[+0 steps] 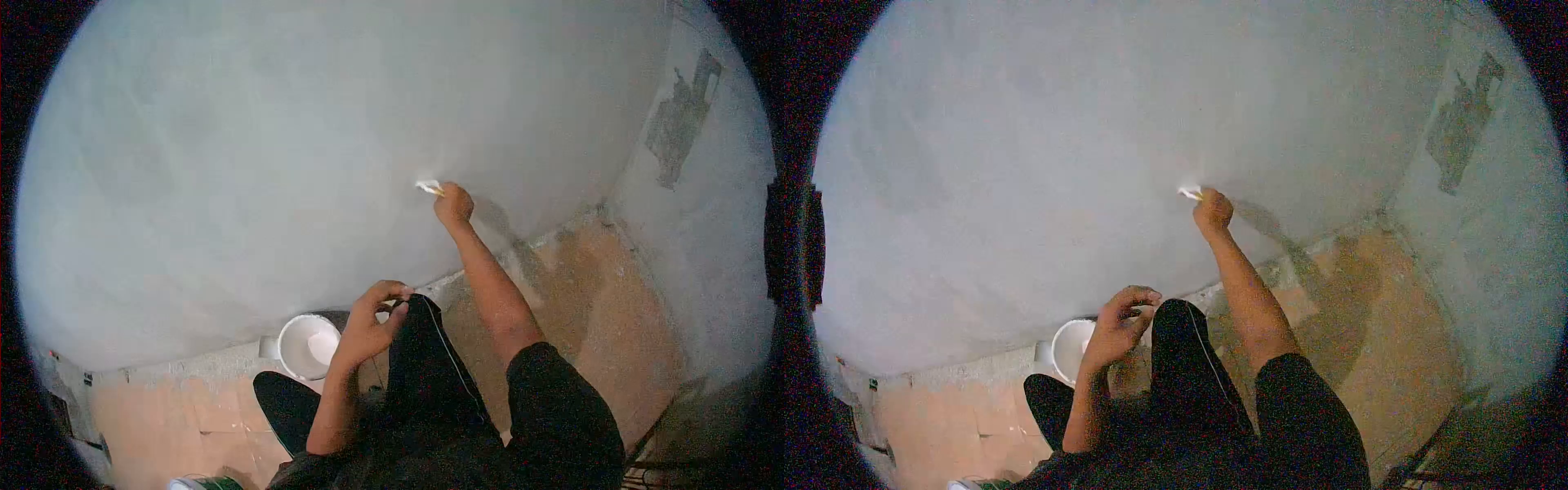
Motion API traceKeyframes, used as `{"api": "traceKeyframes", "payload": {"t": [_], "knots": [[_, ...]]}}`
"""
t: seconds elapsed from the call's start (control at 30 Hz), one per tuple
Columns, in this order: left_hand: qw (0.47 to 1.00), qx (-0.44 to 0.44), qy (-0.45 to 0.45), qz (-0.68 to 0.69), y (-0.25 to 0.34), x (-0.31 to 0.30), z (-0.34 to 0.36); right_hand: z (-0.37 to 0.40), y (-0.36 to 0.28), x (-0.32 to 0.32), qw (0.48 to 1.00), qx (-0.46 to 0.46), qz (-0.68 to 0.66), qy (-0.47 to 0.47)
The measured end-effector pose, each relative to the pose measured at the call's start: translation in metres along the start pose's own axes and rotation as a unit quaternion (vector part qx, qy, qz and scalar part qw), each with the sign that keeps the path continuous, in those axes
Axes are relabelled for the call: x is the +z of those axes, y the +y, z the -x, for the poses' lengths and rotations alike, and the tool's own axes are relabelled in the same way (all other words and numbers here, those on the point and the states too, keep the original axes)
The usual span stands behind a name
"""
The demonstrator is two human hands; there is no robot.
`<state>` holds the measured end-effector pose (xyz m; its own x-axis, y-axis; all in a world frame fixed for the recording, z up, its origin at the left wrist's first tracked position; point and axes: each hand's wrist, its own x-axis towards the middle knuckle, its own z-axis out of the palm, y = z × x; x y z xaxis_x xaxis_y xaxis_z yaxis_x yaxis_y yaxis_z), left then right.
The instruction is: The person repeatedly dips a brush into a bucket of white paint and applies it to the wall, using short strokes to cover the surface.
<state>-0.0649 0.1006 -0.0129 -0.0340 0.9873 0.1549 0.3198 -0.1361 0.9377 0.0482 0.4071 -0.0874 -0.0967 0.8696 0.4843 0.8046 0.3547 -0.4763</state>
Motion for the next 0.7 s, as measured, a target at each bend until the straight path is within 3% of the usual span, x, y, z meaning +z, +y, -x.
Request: {"api": "traceKeyframes", "payload": {"t": [0.1, 0.17, 0.23, 0.3, 0.37, 0.43, 0.47, 0.57, 0.7], "knots": [[1.0, 0.02, 0.0, 0.021, -0.017, 0.019, -0.025, 0.005, -0.007, -0.028, 0.995, 0.005, -0.079, 0.067], [0.997, 0.062, 0.047, -0.003, -0.032, 0.033, -0.048, 0.017, -0.005, -0.032, 0.988, 0.0, -0.119, 0.101], [0.995, 0.072, 0.062, 0.018, -0.076, 0.048, -0.081, 0.023, -0.011, -0.025, 0.957, -0.019, -0.236, 0.165], [0.973, 0.109, 0.204, 0.008, -0.094, 0.08, -0.12, 0.017, 0.004, -0.02, 0.973, -0.005, -0.192, 0.13], [0.965, 0.115, 0.235, -0.012, -0.12, 0.101, -0.135, 0.022, 0.016, -0.005, 0.985, 0.003, -0.148, 0.091], [0.941, 0.155, 0.295, -0.066, -0.153, 0.112, -0.139, 0.026, 0.033, 0.037, 0.97, -0.007, -0.236, 0.061], [0.938, 0.165, 0.283, -0.11, -0.155, 0.116, -0.145, 0.019, 0.043, 0.047, 0.963, -0.059, -0.244, 0.099], [0.955, 0.089, 0.269, -0.088, -0.173, 0.109, -0.156, 0.014, 0.059, 0.084, 0.979, -0.045, -0.187, 0.073], [0.955, 0.08, 0.265, -0.104, -0.157, 0.093, -0.206, 0.006, 0.078, 0.111, 0.984, 0.005, -0.179, -0.001]]}}
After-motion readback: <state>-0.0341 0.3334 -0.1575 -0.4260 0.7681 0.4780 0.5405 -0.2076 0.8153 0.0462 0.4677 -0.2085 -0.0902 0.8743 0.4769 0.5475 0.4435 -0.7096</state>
